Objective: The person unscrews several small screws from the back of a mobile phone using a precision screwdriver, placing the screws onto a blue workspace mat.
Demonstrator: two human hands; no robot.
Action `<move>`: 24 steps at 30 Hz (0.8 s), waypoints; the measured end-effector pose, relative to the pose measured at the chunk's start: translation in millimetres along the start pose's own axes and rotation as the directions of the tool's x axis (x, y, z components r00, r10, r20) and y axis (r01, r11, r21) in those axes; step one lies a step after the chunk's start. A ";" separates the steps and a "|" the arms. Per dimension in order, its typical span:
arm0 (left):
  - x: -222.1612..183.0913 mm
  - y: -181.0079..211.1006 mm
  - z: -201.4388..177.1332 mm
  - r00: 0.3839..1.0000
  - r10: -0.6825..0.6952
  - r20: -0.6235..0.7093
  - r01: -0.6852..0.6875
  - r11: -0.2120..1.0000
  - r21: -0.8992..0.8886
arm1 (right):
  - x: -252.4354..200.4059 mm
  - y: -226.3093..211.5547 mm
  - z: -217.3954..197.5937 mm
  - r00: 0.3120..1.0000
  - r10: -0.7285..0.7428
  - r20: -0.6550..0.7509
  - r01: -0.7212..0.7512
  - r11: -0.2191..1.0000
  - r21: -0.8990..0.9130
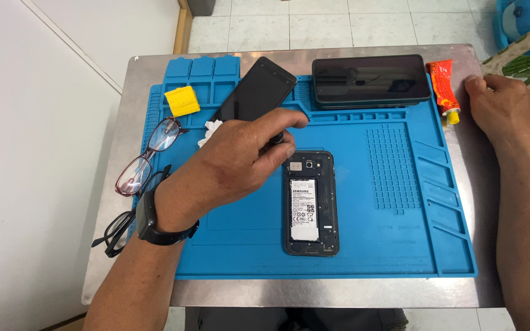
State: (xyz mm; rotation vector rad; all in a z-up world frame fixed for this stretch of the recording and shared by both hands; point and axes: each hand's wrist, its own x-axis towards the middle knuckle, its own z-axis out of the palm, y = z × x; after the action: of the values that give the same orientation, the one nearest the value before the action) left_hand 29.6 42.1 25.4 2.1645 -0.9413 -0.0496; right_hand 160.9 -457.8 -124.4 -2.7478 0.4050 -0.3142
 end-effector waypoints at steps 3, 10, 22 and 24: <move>-1.3 3.6 -3.2 0.996 0.015 0.092 -0.009 0.998 -0.065 | -2.7 -5.9 -5.1 0.999 0.028 0.030 -0.029 1.000 0.011; 0.0 1.6 2.0 0.994 -0.077 0.080 0.073 0.996 0.054 | -2.6 -0.5 -1.7 1.000 -0.001 0.017 0.001 0.999 0.040; -4.1 7.8 15.0 0.997 -0.008 0.082 0.007 1.000 0.011 | -3.6 -5.1 -4.2 0.999 0.030 0.013 -0.031 0.996 0.078; 1.3 -5.2 28.4 0.994 0.038 -0.099 0.011 0.892 0.451 | -0.2 1.9 0.8 1.000 -0.015 0.011 0.015 1.000 -0.005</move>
State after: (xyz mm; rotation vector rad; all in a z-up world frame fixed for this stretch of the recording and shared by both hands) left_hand 24.8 25.6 2.1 2.5549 -0.9780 0.3191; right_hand 160.5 -459.2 -125.9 -2.7570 0.3830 -0.3026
